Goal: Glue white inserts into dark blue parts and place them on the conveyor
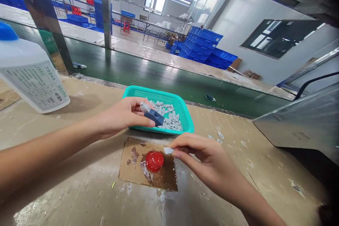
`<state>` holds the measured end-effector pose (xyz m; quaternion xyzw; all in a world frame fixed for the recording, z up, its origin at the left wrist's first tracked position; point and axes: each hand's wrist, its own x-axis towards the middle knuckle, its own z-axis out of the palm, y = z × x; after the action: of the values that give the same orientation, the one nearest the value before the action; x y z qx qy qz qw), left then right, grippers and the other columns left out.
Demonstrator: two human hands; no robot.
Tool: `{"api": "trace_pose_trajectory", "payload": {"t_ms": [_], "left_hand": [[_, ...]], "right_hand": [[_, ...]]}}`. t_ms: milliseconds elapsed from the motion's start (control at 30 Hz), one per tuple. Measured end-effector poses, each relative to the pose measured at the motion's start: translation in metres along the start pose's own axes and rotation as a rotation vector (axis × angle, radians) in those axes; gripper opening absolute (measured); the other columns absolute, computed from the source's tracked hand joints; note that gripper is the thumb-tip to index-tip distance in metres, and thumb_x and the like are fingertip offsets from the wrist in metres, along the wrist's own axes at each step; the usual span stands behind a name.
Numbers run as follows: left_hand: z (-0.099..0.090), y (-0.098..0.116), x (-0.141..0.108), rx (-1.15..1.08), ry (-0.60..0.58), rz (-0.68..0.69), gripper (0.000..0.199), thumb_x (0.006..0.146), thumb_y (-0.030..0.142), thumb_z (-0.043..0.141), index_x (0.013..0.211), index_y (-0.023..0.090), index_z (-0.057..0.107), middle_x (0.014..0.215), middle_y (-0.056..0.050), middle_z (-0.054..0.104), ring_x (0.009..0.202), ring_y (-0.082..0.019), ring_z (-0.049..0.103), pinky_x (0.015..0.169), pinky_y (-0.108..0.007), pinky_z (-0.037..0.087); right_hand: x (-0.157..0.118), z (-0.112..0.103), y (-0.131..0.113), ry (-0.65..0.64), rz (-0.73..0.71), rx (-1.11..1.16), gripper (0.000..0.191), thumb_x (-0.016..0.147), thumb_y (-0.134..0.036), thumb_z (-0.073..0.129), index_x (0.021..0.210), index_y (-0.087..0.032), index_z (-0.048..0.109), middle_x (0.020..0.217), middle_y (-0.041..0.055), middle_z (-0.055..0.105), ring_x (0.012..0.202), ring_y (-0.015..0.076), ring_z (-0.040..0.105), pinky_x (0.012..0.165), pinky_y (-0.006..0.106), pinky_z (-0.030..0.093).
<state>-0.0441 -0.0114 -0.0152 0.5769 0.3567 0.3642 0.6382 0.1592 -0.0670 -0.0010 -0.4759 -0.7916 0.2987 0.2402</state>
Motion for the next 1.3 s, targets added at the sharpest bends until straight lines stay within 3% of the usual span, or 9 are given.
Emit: {"api": "trace_pose_trajectory", "payload": {"t_ms": [133, 267, 533, 867, 967, 1033, 1133, 1233, 1300], "left_hand": [[0.012, 0.004, -0.008, 0.131, 0.004, 0.057, 0.019, 0.059, 0.017, 0.068, 0.068, 0.014, 0.051, 0.086, -0.002, 0.060, 0.075, -0.012, 0.057, 0.065, -0.025, 0.045], [0.021, 0.005, -0.013, 0.134, -0.017, 0.066, 0.020, 0.061, 0.020, 0.066, 0.067, 0.014, 0.048, 0.079, -0.001, 0.057, 0.069, -0.012, 0.056, 0.060, -0.023, 0.045], [0.026, 0.005, -0.017, 0.210, 0.027, 0.160, 0.014, 0.063, 0.018, 0.064, 0.066, 0.015, 0.051, 0.074, 0.000, 0.056, 0.070, -0.012, 0.055, 0.063, -0.024, 0.049], [0.030, -0.002, -0.021, 0.429, 0.127, 0.390, 0.005, 0.070, 0.021, 0.060, 0.072, 0.016, 0.058, 0.076, -0.001, 0.060, 0.074, -0.013, 0.055, 0.068, -0.024, 0.046], [0.030, -0.002, -0.017, 0.277, 0.164, 0.379, 0.008, 0.071, 0.021, 0.060, 0.077, 0.017, 0.059, 0.082, -0.001, 0.061, 0.080, -0.014, 0.056, 0.073, -0.024, 0.046], [0.031, -0.001, -0.013, 0.083, 0.196, 0.355, 0.011, 0.072, 0.022, 0.059, 0.082, 0.017, 0.059, 0.087, -0.001, 0.062, 0.086, -0.014, 0.056, 0.078, -0.024, 0.044], [0.033, 0.000, -0.008, -0.217, 0.268, 0.284, 0.019, 0.074, 0.023, 0.057, 0.093, 0.017, 0.057, 0.094, -0.002, 0.061, 0.092, -0.013, 0.054, 0.084, -0.025, 0.041], [0.027, 0.003, -0.003, -0.393, 0.299, 0.194, 0.023, 0.076, 0.018, 0.055, 0.098, 0.014, 0.055, 0.091, -0.003, 0.061, 0.085, -0.011, 0.055, 0.081, -0.024, 0.041], [0.018, 0.007, 0.001, -0.437, 0.291, 0.183, 0.019, 0.078, 0.017, 0.052, 0.096, 0.012, 0.055, 0.087, -0.004, 0.061, 0.075, -0.009, 0.055, 0.075, -0.023, 0.043]], "right_hand": [[0.004, -0.007, -0.001, 0.202, -0.050, 0.319, 0.006, 0.075, -0.022, 0.060, 0.079, -0.022, 0.065, 0.082, 0.0028, 0.063, 0.078, 0.0163, 0.059, 0.067, 0.025, 0.050], [0.011, -0.001, 0.000, 0.243, -0.023, 0.484, 0.006, 0.073, -0.021, 0.062, 0.077, -0.021, 0.066, 0.089, 0.0030, 0.065, 0.085, 0.0174, 0.060, 0.077, 0.030, 0.051], [0.012, 0.010, -0.007, 0.307, -0.001, 0.385, 0.005, 0.069, -0.020, 0.065, 0.073, -0.020, 0.067, 0.082, 0.0035, 0.067, 0.080, 0.0179, 0.062, 0.073, 0.029, 0.056], [0.007, 0.022, -0.010, 0.426, -0.132, 0.247, 0.020, 0.074, -0.009, 0.056, 0.077, -0.024, 0.069, 0.089, 0.0031, 0.065, 0.085, 0.0174, 0.060, 0.078, 0.032, 0.052], [0.005, 0.032, -0.011, 0.407, -0.200, 0.094, 0.032, 0.077, -0.009, 0.050, 0.103, -0.024, 0.062, 0.114, 0.0050, 0.056, 0.105, 0.0207, 0.052, 0.093, 0.037, 0.043], [0.006, 0.036, -0.014, 0.365, -0.224, 0.032, 0.046, 0.078, -0.009, 0.047, 0.122, -0.023, 0.047, 0.130, 0.0050, 0.042, 0.120, 0.0227, 0.038, 0.100, 0.040, 0.036], [0.015, 0.035, -0.020, 0.239, -0.201, 0.087, 0.051, 0.079, -0.010, 0.044, 0.129, -0.024, 0.038, 0.137, 0.0027, 0.032, 0.127, 0.0218, 0.026, 0.099, 0.038, 0.038], [0.032, 0.022, -0.019, 0.160, -0.162, 0.272, 0.038, 0.080, -0.012, 0.042, 0.115, -0.023, 0.052, 0.129, 0.0039, 0.043, 0.119, 0.0197, 0.039, 0.088, 0.032, 0.047], [0.045, 0.010, -0.012, 0.190, -0.134, 0.338, 0.030, 0.079, -0.012, 0.043, 0.105, -0.019, 0.056, 0.112, 0.0063, 0.056, 0.101, 0.0173, 0.054, 0.080, 0.030, 0.050]]}}
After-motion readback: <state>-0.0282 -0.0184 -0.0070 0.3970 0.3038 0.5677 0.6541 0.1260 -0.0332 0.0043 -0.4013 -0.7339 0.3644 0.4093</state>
